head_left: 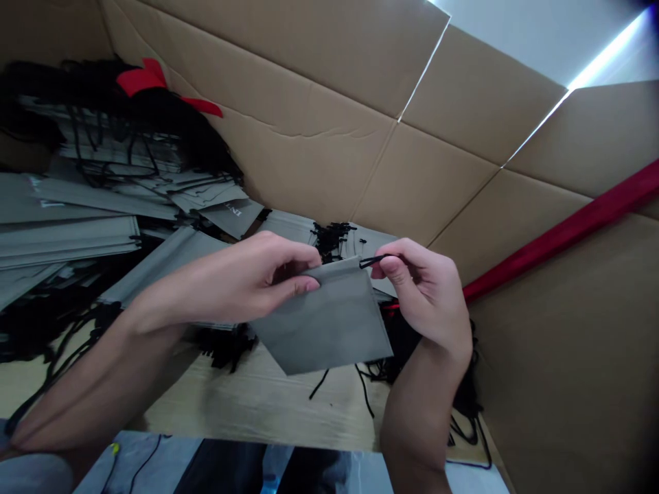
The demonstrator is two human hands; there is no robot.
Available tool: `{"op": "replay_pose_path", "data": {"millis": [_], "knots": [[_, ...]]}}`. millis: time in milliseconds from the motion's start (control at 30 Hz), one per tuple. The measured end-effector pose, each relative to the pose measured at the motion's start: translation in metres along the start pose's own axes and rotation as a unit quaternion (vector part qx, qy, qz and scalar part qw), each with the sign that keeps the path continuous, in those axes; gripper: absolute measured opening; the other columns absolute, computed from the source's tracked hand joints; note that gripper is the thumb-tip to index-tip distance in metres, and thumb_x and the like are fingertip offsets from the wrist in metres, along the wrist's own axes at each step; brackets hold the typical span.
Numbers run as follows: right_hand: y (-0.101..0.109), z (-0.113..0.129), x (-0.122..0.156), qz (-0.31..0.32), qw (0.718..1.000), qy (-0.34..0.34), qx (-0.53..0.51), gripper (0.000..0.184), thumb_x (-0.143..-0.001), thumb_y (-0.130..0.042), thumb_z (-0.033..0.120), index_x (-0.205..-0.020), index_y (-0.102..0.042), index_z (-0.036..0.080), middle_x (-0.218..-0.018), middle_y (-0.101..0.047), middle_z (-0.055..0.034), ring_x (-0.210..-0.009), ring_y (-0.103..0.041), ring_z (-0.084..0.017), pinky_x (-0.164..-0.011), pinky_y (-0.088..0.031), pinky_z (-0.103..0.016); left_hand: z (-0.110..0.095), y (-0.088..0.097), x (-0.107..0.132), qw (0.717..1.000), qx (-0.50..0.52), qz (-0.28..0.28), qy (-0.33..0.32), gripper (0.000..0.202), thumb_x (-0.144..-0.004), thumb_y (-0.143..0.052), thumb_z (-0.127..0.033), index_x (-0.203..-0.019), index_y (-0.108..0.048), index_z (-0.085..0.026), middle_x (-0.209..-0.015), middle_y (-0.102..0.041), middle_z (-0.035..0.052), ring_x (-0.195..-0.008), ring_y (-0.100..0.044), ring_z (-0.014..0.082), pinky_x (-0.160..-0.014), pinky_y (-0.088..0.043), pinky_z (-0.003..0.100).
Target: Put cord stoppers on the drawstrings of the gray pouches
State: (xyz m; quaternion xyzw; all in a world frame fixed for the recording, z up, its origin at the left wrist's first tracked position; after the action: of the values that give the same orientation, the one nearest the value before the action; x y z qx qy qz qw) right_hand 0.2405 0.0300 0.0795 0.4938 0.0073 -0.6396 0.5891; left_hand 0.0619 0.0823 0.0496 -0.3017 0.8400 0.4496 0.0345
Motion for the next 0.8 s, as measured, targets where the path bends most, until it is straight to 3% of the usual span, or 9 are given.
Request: {"op": "replay_pose_path", "data": {"millis": [100, 200, 267, 333, 400, 533, 633, 700, 800], "knots": [[0.003, -0.007, 0.002, -0.01, 0.999, -0.032, -0.01, 0.035, -0.11, -0.071, 0.056, -0.126, -0.076, 0.025, -0.107, -0.082, -0.0048, -0.094, -0.075, -0.022, -0.085, -0.057, -0.034, 0.007, 0.024, 0.002, 0.995, -0.023, -0.094, 0.034, 0.027, -0.106, -0.062, -0.032, -0.085, -0.072, -0.019, -0.072, -0.063, -0.0024, -0.065, -0.05, 0.0123, -0.056, -0.036, 0.028], [-0.01, -0.019, 0.001, 0.04, 0.998, -0.058, -0.001, 0.053, -0.099, -0.085, 0.057, -0.141, -0.071, 0.028, -0.125, -0.081, -0.0054, -0.106, -0.075, -0.024, -0.091, -0.058, -0.036, 0.002, 0.059, 0.015, 0.971, -0.017, -0.237, 0.02, 0.02, -0.102, -0.071, -0.031, -0.086, -0.077, -0.021, -0.073, -0.065, -0.0031, -0.066, -0.052, 0.0123, -0.058, -0.038, 0.029], [-0.019, -0.03, -0.003, 0.053, 0.996, -0.068, -0.028, 0.044, -0.095, -0.09, 0.052, -0.129, -0.077, 0.027, -0.116, -0.081, -0.0035, -0.099, -0.073, -0.023, -0.085, -0.058, -0.035, -0.001, 0.076, 0.027, 0.952, -0.01, -0.306, 0.01, 0.015, -0.1, -0.075, -0.031, -0.088, -0.078, -0.023, -0.074, -0.066, -0.0039, -0.064, -0.051, 0.0125, -0.059, -0.04, 0.03], [-0.021, -0.042, -0.01, -0.004, 0.99, -0.075, -0.116, 0.029, -0.097, -0.087, 0.051, -0.104, -0.08, 0.024, -0.095, -0.076, -0.0015, -0.086, -0.069, -0.021, -0.076, -0.057, -0.033, -0.003, 0.085, 0.036, 0.942, -0.01, -0.336, 0.012, 0.014, -0.101, -0.076, -0.033, -0.09, -0.078, -0.025, -0.076, -0.067, -0.0039, -0.063, -0.051, 0.0131, -0.06, -0.042, 0.031], [-0.028, -0.053, -0.017, -0.047, 0.984, -0.078, -0.152, 0.032, -0.097, -0.086, 0.054, -0.095, -0.076, 0.024, -0.088, -0.072, -0.0001, -0.079, -0.066, -0.018, -0.069, -0.056, -0.031, -0.004, 0.091, 0.042, 0.939, -0.017, -0.343, 0.021, 0.014, -0.1, -0.075, -0.034, -0.09, -0.078, -0.026, -0.076, -0.068, -0.0034, -0.064, -0.054, 0.0141, -0.059, -0.042, 0.031], [-0.06, -0.069, -0.028, -0.075, 0.975, -0.102, -0.184, 0.04, -0.093, -0.087, 0.059, -0.112, -0.07, 0.027, -0.106, -0.077, -0.0025, -0.079, -0.068, -0.017, -0.065, -0.06, -0.03, 0.012, 0.096, 0.049, 0.948, -0.067, -0.295, 0.099, 0.013, -0.099, -0.073, -0.034, -0.097, -0.081, -0.024, -0.079, -0.073, -0.0032, -0.068, -0.061, 0.0144, -0.06, -0.041, 0.029], [-0.101, -0.082, -0.04, -0.035, 0.969, -0.143, -0.197, 0.045, -0.096, -0.08, 0.065, -0.117, -0.069, 0.028, -0.109, -0.078, -0.0043, -0.066, -0.063, -0.015, -0.048, -0.053, -0.028, 0.04, 0.11, 0.063, 0.931, -0.138, -0.271, 0.201, 0.024, -0.098, -0.075, -0.032, -0.119, -0.08, -0.023, -0.094, -0.079, -0.0022, -0.08, -0.07, 0.0156, -0.07, -0.047, 0.027], [-0.133, -0.091, -0.051, -0.006, 0.967, -0.166, -0.195, 0.046, -0.098, -0.077, 0.066, -0.119, -0.07, 0.026, -0.105, -0.077, -0.0047, -0.063, -0.061, -0.014, -0.047, -0.052, -0.027, 0.061, 0.122, 0.075, 0.914, -0.182, -0.256, 0.255, 0.032, -0.098, -0.075, -0.03, -0.129, -0.075, -0.021, -0.097, -0.078, -0.0011, -0.085, -0.07, 0.0161, -0.075, -0.048, 0.027], [-0.183, -0.102, -0.069, 0.043, 0.965, -0.192, -0.175, 0.039, -0.099, -0.076, 0.058, -0.115, -0.072, 0.022, -0.089, -0.075, -0.0028, -0.061, -0.06, -0.014, -0.051, -0.054, -0.027, 0.1, 0.13, 0.088, 0.893, -0.245, -0.171, 0.336, 0.04, -0.096, -0.071, -0.025, -0.135, -0.069, -0.017, -0.091, -0.073, -0.0011, -0.083, -0.062, 0.0167, -0.071, -0.043, 0.026]]}}
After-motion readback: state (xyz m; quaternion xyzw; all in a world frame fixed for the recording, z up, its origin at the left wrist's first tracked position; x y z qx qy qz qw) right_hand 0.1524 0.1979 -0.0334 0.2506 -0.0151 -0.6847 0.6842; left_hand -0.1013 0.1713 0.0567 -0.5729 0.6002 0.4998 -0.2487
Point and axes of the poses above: each hand's wrist, its own x-axis away from the middle knuckle, its own y-axis out of the back of the hand, z = x × y, the point moved 10 cm from there along -x, towards the middle knuckle
